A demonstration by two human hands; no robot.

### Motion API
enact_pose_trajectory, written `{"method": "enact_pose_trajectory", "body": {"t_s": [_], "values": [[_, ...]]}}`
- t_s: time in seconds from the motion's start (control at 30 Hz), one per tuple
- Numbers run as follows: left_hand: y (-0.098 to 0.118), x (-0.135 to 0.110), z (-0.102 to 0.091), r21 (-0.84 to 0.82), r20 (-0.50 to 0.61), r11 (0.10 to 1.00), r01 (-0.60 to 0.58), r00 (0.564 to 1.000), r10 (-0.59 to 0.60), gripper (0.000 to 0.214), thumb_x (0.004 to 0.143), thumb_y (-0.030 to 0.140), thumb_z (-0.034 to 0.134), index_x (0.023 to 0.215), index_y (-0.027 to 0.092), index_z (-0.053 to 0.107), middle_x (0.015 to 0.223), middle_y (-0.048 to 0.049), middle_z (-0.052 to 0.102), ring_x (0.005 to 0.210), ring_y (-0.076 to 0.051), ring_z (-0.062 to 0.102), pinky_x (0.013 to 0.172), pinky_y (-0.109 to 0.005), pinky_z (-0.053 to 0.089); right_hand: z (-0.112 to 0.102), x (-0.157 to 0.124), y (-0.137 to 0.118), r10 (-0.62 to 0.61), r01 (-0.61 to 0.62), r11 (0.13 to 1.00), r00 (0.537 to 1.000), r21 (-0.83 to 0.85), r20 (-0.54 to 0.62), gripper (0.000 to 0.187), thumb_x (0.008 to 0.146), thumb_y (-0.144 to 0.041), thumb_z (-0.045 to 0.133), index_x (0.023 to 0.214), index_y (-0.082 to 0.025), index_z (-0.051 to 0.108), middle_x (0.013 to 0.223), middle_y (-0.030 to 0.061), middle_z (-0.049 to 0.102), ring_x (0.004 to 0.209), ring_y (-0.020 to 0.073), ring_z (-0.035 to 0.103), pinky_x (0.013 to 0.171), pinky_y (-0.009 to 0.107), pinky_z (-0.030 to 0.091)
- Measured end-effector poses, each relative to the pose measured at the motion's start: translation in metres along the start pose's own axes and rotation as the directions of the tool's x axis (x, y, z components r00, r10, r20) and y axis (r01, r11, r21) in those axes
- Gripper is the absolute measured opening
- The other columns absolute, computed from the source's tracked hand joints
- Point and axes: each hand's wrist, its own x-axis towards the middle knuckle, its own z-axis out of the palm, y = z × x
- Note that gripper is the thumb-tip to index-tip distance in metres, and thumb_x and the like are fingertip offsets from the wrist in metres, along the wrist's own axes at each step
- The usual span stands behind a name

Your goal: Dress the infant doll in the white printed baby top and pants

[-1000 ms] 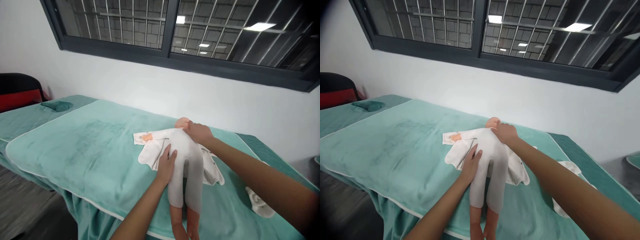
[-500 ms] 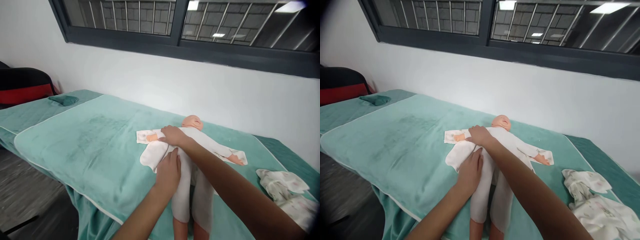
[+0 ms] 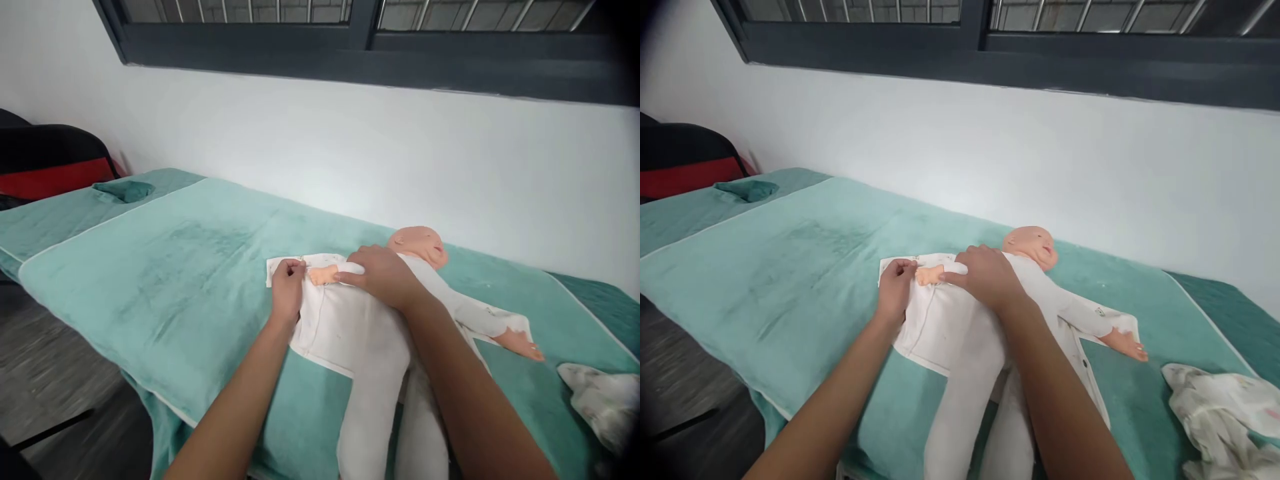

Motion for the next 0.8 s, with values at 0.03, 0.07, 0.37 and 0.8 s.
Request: {"method": "enact_pose_trajectory", "body": {"t_s": [0.03,0.07,0.37,0.8], "values": [[0.0,0.001,-0.002,-0.073,-0.009,0.997,0.031,0.999,-0.032,0.017,0.086,0.036,0.06,0.085,0.019,0.059,0.078,0.0007,0.061,0.069,-0.013,0.055,0.067,-0.026,0.045,0.003,0.003,-0.001,0.021,-0.021,0.998,1.0,-0.058,0.003,0.038,0.091,-0.059,0.052,0.087,-0.026,0.069,0.094,0.0051,0.067,0.093,0.0239,0.056,0.081,0.036,0.039],[0.0,0.001,-0.004,-0.11,-0.007,0.993,0.052,0.999,-0.053,0.018,0.085,0.036,0.062,0.085,0.019,0.059,0.076,0.0014,0.059,0.067,-0.012,0.054,0.066,-0.025,0.045,0.006,0.005,-0.002,0.041,-0.04,0.993,0.999,-0.108,0.006,0.038,0.09,-0.059,0.052,0.086,-0.025,0.069,0.093,0.0062,0.066,0.092,0.0243,0.056,0.082,0.037,0.039],[0.008,-0.034,0.02,0.204,0.138,0.884,-0.42,0.907,0.399,0.015,0.096,0.03,0.049,0.091,0.022,0.059,0.087,-0.0011,0.064,0.081,-0.014,0.059,0.076,-0.026,0.044,0.035,0.029,-0.021,0.094,-0.066,0.946,0.993,-0.317,0.074,0.031,0.094,-0.037,0.046,0.101,-0.015,0.066,0.105,0.0174,0.066,0.106,0.0329,0.056,0.09,0.045,0.037],[0.001,-0.024,0.022,0.304,0.0,0.898,-0.318,0.943,0.334,0.013,0.094,0.028,0.048,0.089,0.021,0.058,0.095,-0.0047,0.062,0.088,-0.018,0.057,0.081,-0.032,0.046,0.002,-0.029,0.026,0.271,-0.219,0.962,0.826,0.161,-0.495,0.028,0.096,-0.036,0.042,0.109,-0.022,0.064,0.114,0.0086,0.068,0.105,0.0243,0.059,0.085,0.033,0.042]]}}
